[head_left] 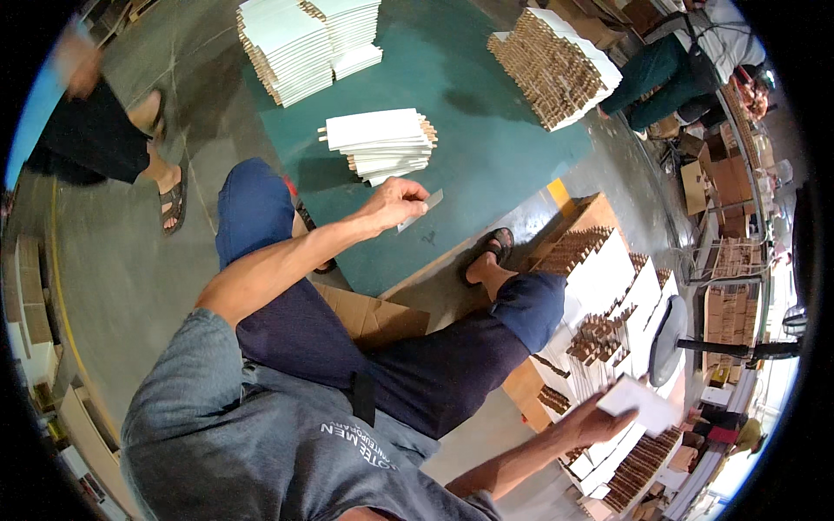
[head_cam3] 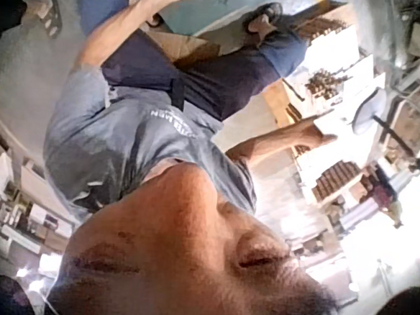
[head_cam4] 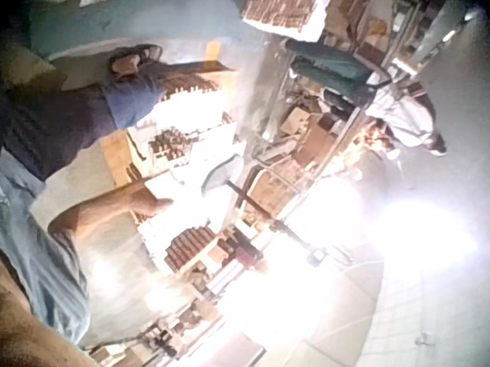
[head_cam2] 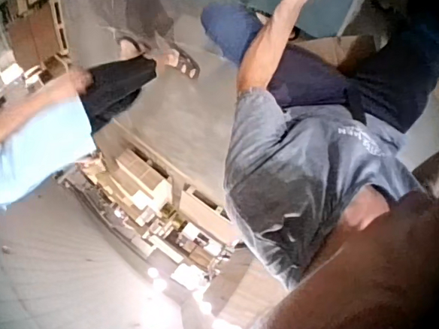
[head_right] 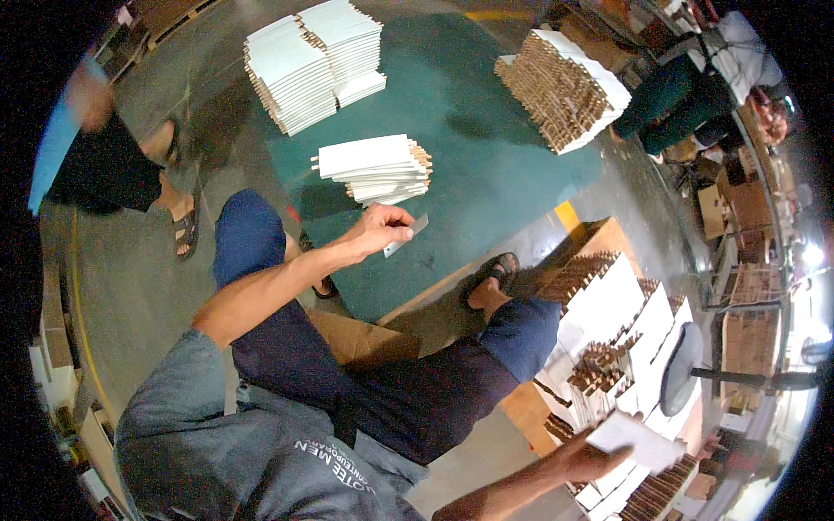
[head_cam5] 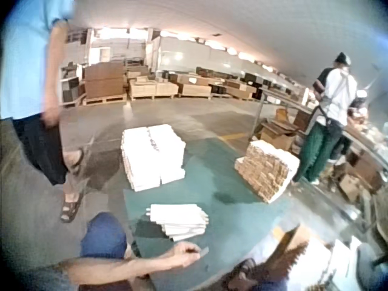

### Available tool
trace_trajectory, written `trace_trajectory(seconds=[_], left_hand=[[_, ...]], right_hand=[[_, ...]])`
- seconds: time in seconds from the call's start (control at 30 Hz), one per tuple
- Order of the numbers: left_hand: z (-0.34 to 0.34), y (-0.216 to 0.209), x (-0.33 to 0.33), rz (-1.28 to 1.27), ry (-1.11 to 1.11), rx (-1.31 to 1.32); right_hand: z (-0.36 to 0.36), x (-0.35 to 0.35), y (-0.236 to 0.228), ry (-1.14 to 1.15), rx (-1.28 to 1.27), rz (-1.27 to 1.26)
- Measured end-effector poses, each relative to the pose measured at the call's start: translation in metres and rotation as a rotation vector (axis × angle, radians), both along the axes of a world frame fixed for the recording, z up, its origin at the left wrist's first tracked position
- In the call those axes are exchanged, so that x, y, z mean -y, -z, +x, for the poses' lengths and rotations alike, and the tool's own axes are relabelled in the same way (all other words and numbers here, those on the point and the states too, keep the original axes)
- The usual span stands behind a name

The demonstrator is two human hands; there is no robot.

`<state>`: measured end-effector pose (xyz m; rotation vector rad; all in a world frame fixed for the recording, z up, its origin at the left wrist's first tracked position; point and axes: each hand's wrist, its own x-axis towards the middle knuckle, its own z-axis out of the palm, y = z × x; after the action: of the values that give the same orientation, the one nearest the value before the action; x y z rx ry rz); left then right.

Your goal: The person applies thin white adhesive strips to the edges of rectangular white furniture panels by hand, picking up panels one by one and stacking them after the application.

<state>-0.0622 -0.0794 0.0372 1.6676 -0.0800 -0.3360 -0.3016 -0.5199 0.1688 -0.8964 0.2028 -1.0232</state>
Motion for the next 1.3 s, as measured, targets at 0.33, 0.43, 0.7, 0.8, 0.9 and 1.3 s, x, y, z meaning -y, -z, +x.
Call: trace_trajectory(seconds=[0.33, 0.43, 0.7, 0.8, 0.9, 1.3], left_hand=[[0.015, -0.039, -0.029, -0.142, -0.185, -0.001], [0.016, -0.061, -0.025, -0.090, -0.144, -0.103], [0.028, -0.069, -0.041, -0.072, -0.300, 0.185], [0.034, -0.073, -0.037, 0.017, -0.296, 0.322], [0.037, -0.073, -0.032, 0.061, -0.281, 0.454], [0.009, -0.061, 0.008, 0.245, -0.033, 0.889]], right_hand=[[0.188, -0.161, -0.014, -1.117, 0.156, 0.155], [0.212, -0.195, 0.011, -1.118, 0.096, 0.301], [0.204, -0.249, 0.049, -1.367, -0.468, 0.324], [0.207, -0.262, 0.048, -1.368, -0.576, 0.233], [0.208, -0.271, 0.051, -1.381, -0.652, 0.206], [0.208, -0.274, 0.059, -1.206, -0.842, 0.423]])
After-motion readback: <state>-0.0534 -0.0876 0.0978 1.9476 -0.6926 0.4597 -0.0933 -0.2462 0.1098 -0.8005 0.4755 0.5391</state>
